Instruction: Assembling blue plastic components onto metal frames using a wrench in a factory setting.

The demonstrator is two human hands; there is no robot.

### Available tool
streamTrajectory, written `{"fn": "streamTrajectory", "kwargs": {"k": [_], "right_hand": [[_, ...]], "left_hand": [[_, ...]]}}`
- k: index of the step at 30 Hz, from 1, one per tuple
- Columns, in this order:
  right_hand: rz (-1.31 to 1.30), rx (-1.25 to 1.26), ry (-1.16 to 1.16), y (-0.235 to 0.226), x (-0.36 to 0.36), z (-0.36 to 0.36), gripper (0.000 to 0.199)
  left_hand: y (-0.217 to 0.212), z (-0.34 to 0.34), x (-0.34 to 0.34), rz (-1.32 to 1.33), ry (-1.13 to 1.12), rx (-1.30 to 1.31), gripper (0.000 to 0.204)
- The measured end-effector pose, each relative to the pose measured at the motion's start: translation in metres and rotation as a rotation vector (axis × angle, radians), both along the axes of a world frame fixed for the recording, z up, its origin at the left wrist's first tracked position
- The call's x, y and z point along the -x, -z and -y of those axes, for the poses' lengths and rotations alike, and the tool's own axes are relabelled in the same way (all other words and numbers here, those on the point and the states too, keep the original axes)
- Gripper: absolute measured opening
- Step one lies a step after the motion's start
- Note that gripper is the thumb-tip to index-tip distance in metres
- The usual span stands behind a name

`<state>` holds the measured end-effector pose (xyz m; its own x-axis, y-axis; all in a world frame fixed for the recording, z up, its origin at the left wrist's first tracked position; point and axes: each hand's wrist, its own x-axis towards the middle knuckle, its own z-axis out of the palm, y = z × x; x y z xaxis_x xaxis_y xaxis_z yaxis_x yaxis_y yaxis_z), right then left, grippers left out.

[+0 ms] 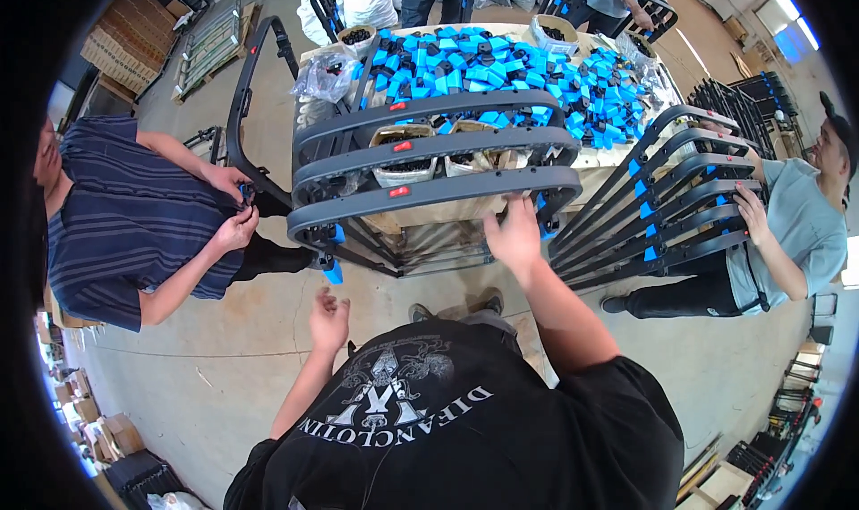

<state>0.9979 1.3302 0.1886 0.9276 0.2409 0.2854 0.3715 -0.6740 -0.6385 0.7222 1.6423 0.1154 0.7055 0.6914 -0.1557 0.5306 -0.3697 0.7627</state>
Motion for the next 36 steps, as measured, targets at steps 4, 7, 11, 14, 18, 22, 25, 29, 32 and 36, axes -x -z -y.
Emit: {"fn": "streamTrajectory", "kwargs": {"k": [4,7,11,14,18,22,25,29,32,36], "right_hand": [[-0.083,0.030,0.204,0.045,0.060,0.057,0.036],[-0.183,0.095,0.544,0.061,0.038,0.085,0.048],[-0.375,-0.050,0.504,0.067,-0.017,0.088,0.052],[-0.432,-0.037,0.543,0.059,-0.019,0.085,0.056],[-0.739,0.392,0.254,0.006,-0.042,0.100,0.045],[-1.108,0.529,0.137,-0.010,-0.049,0.112,0.036],[-1.068,0.530,0.080,-0.004,-0.047,0.110,0.038],[-0.533,0.383,0.117,0.058,-0.032,0.141,0.046],[-0.791,0.356,0.110,0.010,-0.036,0.116,0.045],[-0.890,0.305,0.153,0.002,-0.040,0.106,0.039]], "left_hand": [[0.007,-0.025,-0.032,0.128,-0.001,-0.018,0.046],[0.011,-0.032,-0.059,-0.031,0.101,0.020,0.039],[0.044,-0.026,-0.083,0.155,-0.052,0.145,0.026],[0.036,-0.024,-0.095,0.203,-0.191,0.178,0.024],[0.023,-0.036,-0.084,0.193,-0.090,-0.050,0.020],[-0.033,-0.047,-0.097,-0.428,0.057,0.263,0.024],[-0.071,-0.058,-0.104,-0.669,0.094,0.358,0.027],[-0.084,-0.065,-0.119,-0.794,0.268,0.507,0.034],[-0.076,-0.065,-0.109,-0.739,0.166,0.548,0.033],[-0.016,-0.060,-0.081,-0.337,0.052,0.145,0.037]]}}
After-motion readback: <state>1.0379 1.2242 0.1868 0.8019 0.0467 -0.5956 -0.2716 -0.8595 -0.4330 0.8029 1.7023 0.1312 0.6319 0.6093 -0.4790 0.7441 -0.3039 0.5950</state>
